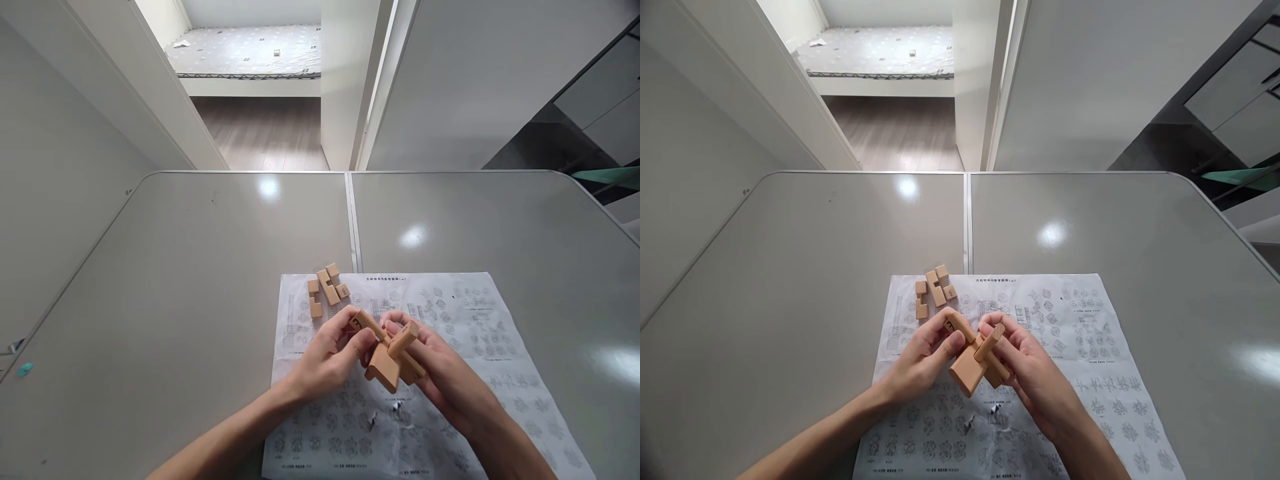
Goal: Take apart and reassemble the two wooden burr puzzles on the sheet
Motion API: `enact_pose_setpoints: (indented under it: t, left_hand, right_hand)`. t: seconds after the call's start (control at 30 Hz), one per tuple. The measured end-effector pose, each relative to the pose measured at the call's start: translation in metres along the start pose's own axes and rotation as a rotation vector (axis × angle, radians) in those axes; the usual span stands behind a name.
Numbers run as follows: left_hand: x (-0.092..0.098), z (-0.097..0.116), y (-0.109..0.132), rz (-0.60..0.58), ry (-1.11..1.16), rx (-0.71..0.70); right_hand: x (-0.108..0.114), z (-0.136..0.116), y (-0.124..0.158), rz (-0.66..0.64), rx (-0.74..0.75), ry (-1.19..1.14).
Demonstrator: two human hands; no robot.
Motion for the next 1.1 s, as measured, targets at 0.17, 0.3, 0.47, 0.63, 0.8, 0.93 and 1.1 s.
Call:
enact_pose_setpoints:
  t: [0.17,0.3,0.47,0.63,0.8,0.93,1.1]
  left_hand:
    - [0.003,-0.004,0.001,0.044,-0.022,-0.004]
    - [0.003,-0.004,0.004,0.004,-0.134,-0.032]
    - [0.004,-0.006,0.008,-0.171,-0.178,-0.12]
    - [0.001,-0.011,0.004,-0.054,-0.254,-0.179]
    - [0.001,-0.012,0.002,-0.011,-0.269,-0.222]
    - [0.006,-0.013,0.003,-0.04,-0.238,-0.224]
    - [0.005,-0.012,0.003,-0.068,-0.249,-0.169]
  right_hand:
    - [-0.002,0.005,-0.003,-0.002,-0.008,0.0]
    - [0.0,0.008,-0.004,0.054,0.003,-0.011]
    - [0.001,0.005,-0.004,0.048,0.012,0.003]
    - [-0.006,0.002,-0.002,0.063,0.02,0.009]
    - [-0.009,0.007,-0.001,0.047,0.022,-0.015]
    - [-0.01,0.005,0.003,0.026,0.058,-0.032]
    - [-0.012,0.001,0.009,0.103,0.065,-0.053]
Point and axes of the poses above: each hand's wrist, its own y-axis away from the middle knuckle, its own x-axis out of the back of the hand, z = x × y, the point moved 1 cm from there along -y, towards the middle knuckle, and after that the axes turned 15 degrees about y, right-handed, at the moved point
